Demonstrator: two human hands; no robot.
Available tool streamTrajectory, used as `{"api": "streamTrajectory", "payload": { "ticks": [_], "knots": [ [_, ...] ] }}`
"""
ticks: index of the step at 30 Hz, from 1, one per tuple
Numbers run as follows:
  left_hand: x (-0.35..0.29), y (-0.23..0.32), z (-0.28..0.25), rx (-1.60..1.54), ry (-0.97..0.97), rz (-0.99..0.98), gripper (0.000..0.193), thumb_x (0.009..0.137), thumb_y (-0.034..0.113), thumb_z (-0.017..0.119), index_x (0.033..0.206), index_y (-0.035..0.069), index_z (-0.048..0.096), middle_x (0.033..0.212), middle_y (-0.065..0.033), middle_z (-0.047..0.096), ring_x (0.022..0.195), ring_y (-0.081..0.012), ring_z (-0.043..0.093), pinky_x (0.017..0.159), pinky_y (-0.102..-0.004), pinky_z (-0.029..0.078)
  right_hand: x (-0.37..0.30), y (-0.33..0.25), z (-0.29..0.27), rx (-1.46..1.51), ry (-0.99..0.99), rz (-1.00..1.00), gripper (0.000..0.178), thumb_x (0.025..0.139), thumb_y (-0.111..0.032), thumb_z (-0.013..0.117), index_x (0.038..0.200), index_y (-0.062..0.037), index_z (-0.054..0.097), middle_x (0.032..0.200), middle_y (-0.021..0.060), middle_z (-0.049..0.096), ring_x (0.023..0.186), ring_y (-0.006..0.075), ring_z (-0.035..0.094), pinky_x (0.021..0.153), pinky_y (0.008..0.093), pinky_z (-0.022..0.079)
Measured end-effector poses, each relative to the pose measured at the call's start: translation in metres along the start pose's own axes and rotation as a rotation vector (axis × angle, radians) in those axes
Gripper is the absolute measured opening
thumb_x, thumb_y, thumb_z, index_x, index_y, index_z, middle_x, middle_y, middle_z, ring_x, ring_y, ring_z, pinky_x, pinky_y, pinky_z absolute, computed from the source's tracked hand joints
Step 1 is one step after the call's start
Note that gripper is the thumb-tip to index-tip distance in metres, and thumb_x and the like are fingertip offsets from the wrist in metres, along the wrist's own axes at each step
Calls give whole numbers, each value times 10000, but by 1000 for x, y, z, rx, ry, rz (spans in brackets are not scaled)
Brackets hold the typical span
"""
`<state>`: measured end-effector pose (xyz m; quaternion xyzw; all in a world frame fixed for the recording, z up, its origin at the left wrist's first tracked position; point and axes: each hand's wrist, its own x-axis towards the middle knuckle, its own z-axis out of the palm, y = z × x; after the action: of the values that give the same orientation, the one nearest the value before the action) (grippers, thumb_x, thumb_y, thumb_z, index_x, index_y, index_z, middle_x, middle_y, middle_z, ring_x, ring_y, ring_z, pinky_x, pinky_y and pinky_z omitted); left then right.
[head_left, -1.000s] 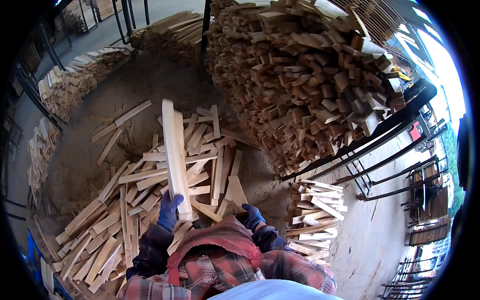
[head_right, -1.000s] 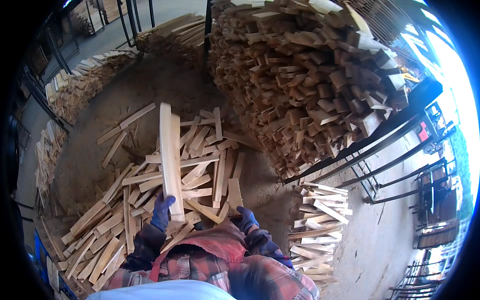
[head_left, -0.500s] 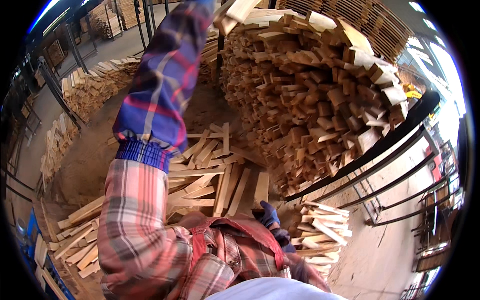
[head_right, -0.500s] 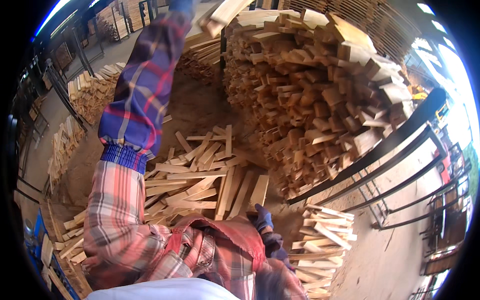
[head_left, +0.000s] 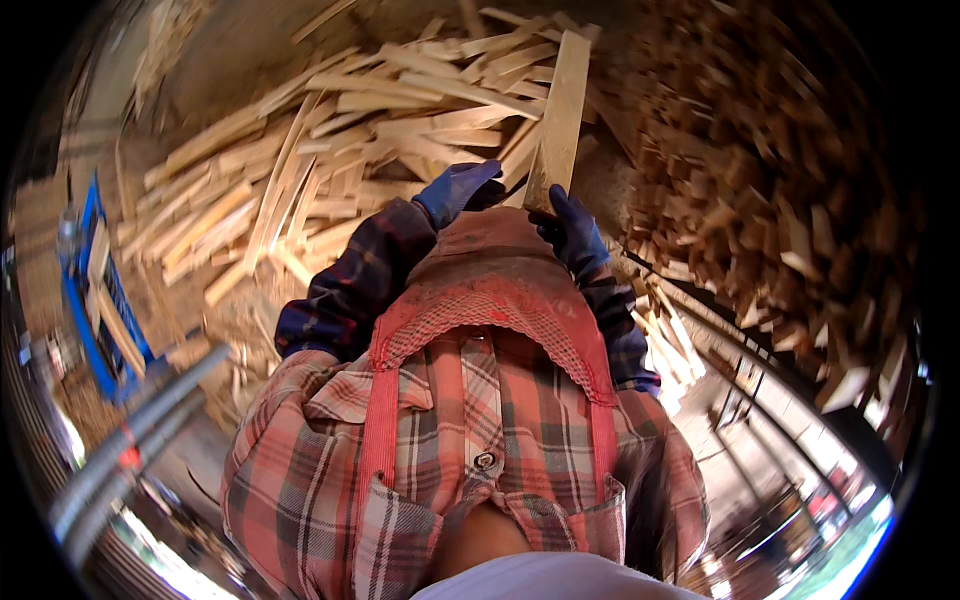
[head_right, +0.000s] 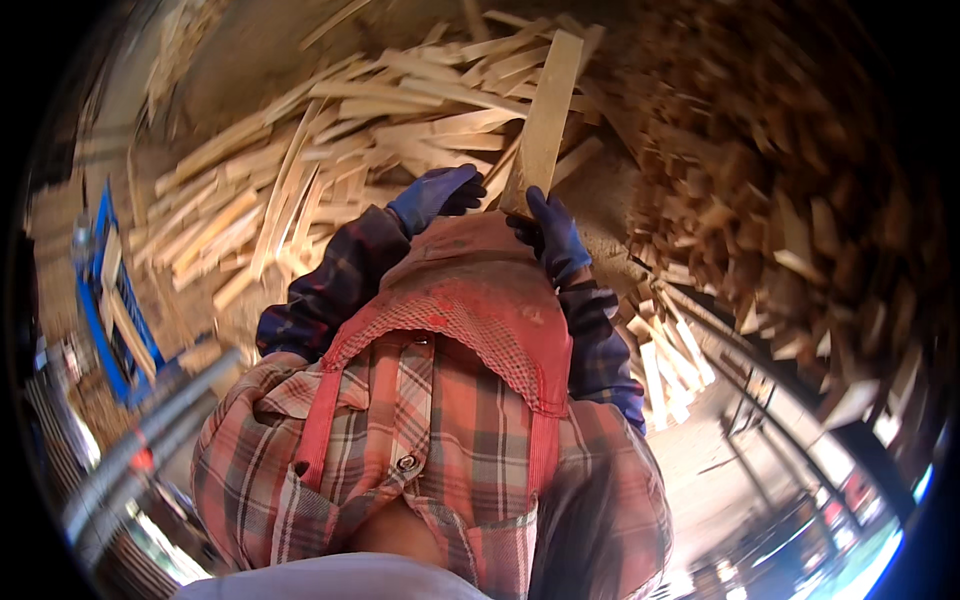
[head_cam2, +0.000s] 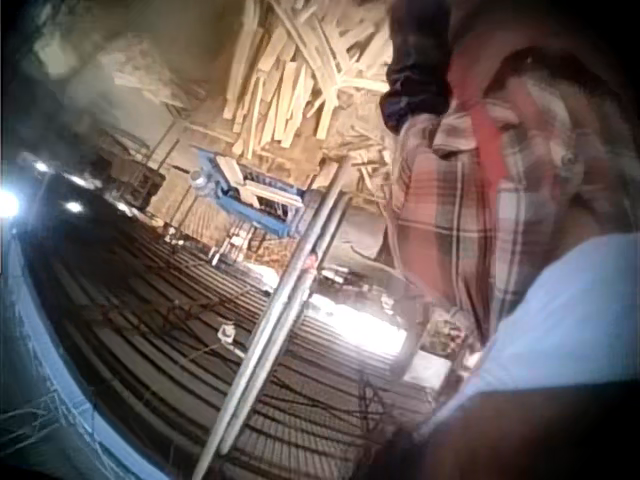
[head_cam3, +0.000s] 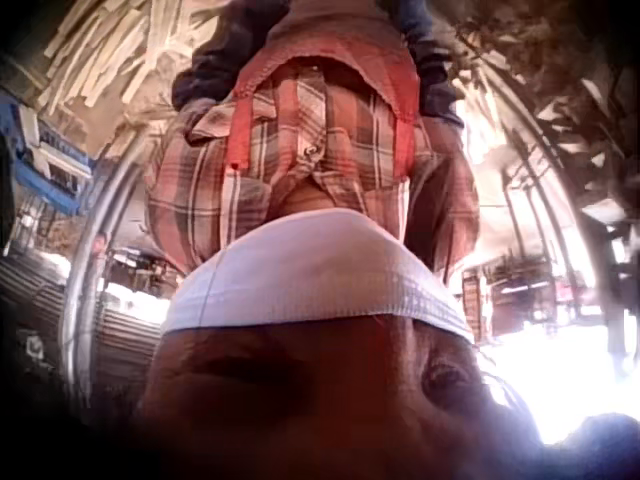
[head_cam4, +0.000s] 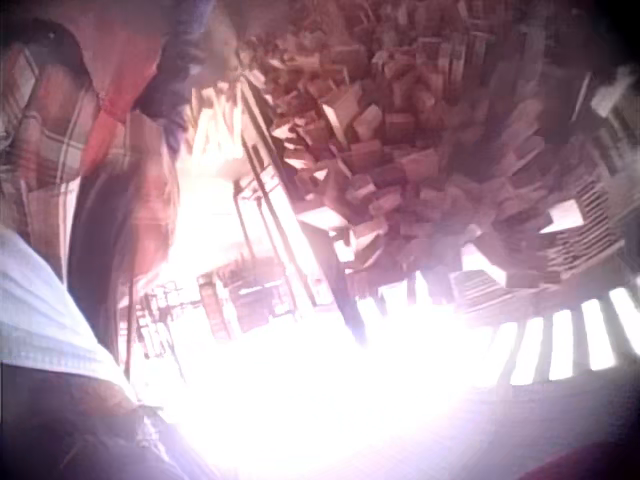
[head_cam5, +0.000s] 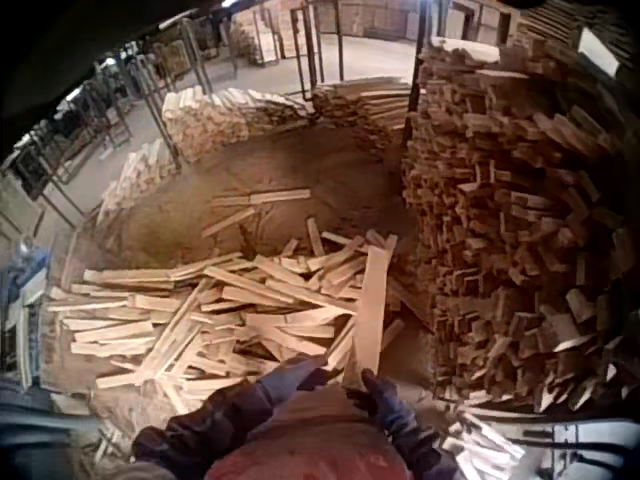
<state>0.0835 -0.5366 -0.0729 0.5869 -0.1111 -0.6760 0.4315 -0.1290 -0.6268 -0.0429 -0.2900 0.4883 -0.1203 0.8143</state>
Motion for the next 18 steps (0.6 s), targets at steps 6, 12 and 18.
{"api": "streamTrajectory", "payload": {
  "ticks": [6,12,18],
  "knots": [
    [-48,-47,-23,-681,-114,135,282,933,211,588,1192,102,571,1132,-70,594,916,-153,609,816,-331,525,39,24,71,-369,-460,221,428,932,-453,565,1076,-50,582,872,60,633,639,100,561,540,215,445],
    [-73,-95,-59,-1082,263,86,431,874,301,647,1165,-5,565,1053,-163,654,948,-292,655,792,-394,570,60,41,125,-822,-739,467,471,948,-457,525,1065,-13,627,749,83,651,592,129,597,542,249,462],
    [-141,-187,-112,-1345,546,194,406,918,240,575,1200,-45,509,1063,-200,640,948,-318,651,809,-452,567,73,62,125,-867,-593,346,434,956,-386,510,1146,-7,602,855,126,677,709,199,648,608,267,501]
  ]
}}
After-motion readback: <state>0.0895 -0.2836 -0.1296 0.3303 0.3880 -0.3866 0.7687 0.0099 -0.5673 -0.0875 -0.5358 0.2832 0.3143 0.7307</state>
